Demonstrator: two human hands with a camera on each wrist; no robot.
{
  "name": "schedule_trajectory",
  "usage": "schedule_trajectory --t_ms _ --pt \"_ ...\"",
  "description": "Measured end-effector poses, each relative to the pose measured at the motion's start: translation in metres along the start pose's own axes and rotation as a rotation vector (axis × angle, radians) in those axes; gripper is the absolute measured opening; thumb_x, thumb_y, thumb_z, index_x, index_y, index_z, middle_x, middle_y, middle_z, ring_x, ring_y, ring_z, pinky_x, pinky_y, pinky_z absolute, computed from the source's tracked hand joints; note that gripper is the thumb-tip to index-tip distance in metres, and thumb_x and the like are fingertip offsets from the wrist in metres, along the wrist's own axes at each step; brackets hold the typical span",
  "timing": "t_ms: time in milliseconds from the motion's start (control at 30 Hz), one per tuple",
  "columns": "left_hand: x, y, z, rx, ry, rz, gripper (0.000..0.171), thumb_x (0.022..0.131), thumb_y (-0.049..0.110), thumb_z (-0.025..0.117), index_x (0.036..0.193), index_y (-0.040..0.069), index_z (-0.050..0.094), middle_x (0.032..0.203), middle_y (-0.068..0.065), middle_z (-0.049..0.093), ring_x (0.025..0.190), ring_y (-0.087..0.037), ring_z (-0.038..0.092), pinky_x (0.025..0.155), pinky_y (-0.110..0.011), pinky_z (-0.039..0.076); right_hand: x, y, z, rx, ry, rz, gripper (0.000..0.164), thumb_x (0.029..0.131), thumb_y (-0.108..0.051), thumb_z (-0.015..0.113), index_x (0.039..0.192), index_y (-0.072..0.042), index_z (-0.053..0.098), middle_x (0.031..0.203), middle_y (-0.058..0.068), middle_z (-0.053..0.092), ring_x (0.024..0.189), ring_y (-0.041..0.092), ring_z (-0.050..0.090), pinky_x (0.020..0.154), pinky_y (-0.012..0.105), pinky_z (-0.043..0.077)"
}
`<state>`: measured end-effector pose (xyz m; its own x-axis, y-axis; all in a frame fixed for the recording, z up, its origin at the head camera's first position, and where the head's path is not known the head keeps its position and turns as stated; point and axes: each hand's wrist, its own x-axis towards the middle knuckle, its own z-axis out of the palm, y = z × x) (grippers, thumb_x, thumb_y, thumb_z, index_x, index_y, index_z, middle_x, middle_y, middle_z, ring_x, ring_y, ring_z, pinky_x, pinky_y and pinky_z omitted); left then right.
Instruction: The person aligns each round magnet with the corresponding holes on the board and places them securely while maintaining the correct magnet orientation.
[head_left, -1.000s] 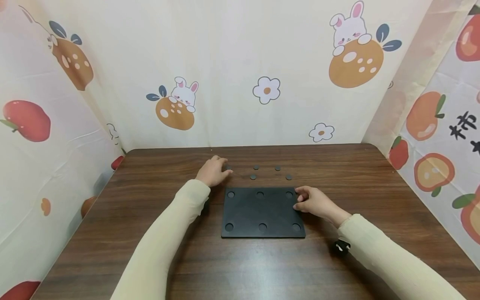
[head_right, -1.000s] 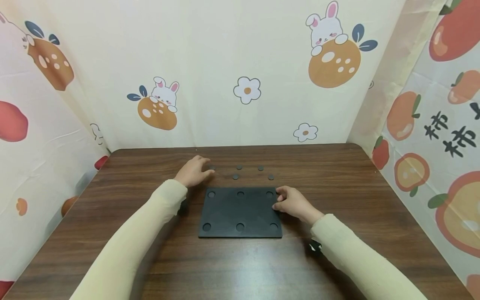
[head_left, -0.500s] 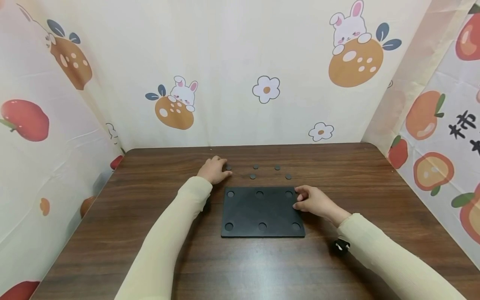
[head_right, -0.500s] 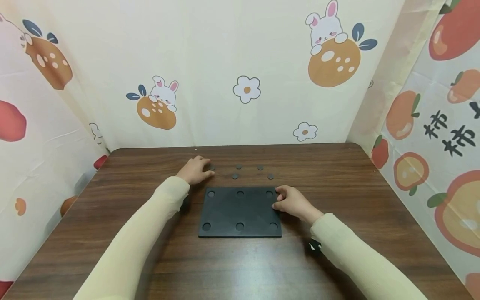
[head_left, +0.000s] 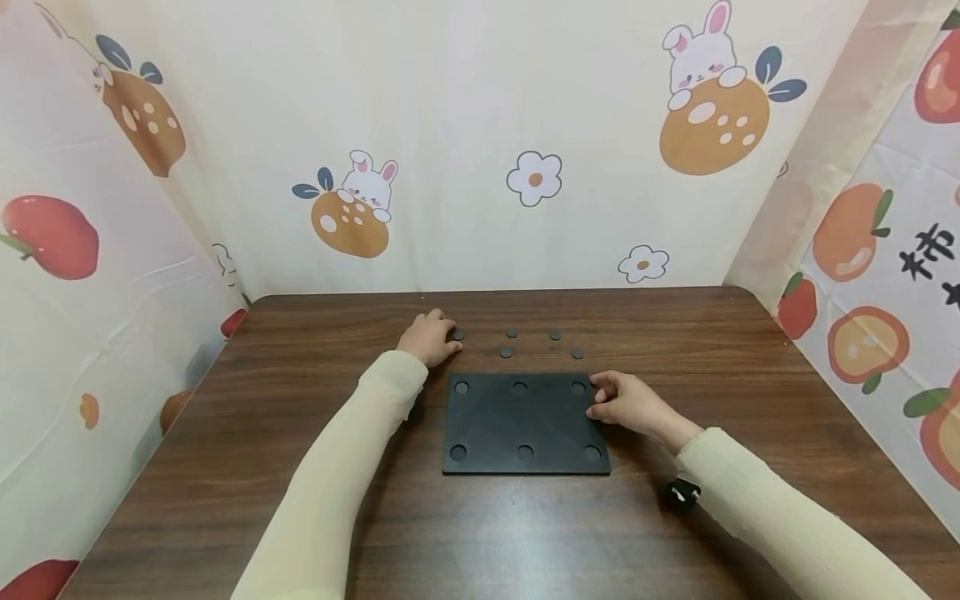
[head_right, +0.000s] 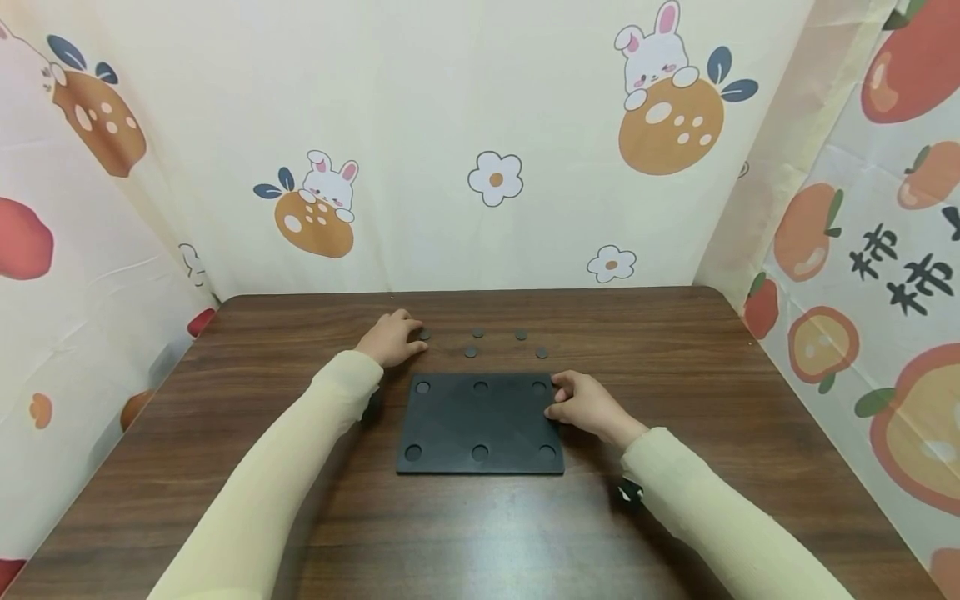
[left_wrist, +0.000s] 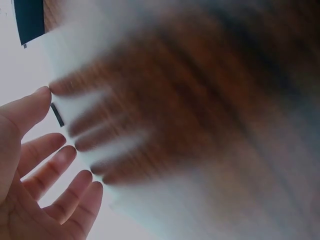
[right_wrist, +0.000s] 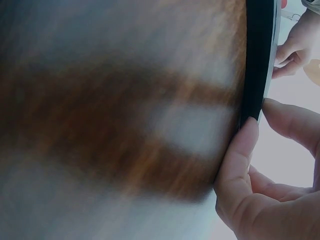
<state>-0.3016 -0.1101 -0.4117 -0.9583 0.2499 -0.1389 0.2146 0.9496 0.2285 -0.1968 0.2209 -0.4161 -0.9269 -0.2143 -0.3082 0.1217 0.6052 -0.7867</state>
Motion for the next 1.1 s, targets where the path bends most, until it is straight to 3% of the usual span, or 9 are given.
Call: schedule_trajectory --t_ms 233,467,1100 --pt "-0.0028 0.0025 -0.0027 0.018 -0.017 -0.002 0.048 0.099 0.036 0.058 0.141 0.013 0.054 0.140 -0.012 0.046 0.124 -0.031 0.045 0.101 -0.046 0.046 0.0000 0.0003 -0.0001 -0.001 -0.003 0.000 0.063 0.086 -0.005 0.072 0.140 0.009 0.041 0.095 0.010 0.054 0.078 0.016 0.055 0.071 0.029 0.054" --pt "-0.0073 0.0036 -0.0038 0.031 0.012 0.022 0.045 0.099 0.035 0.059 0.137 0.012 0.057 0.138 -0.012 0.048 0.120 -0.031 0.047 0.098 -0.045 0.048 -0.0006 0.0003 -0.0003 -0.002 -0.004 -0.001 0.063 0.086 -0.005 0.071 0.140 0.009 0.041 0.095 0.010 0.054 0.078 0.016 0.055 0.070 0.029 0.053" --pt "-0.0058 0.0017 -0.0027 -0.006 0.033 0.047 0.036 0.097 0.030 0.062 0.130 0.014 0.064 0.133 -0.009 0.054 0.118 -0.030 0.050 0.098 -0.044 0.047 -0.0006 -0.0003 0.0001 0.001 0.000 -0.001 0.064 0.085 -0.004 0.072 0.140 0.009 0.041 0.095 0.010 0.054 0.078 0.016 0.054 0.070 0.028 0.053"
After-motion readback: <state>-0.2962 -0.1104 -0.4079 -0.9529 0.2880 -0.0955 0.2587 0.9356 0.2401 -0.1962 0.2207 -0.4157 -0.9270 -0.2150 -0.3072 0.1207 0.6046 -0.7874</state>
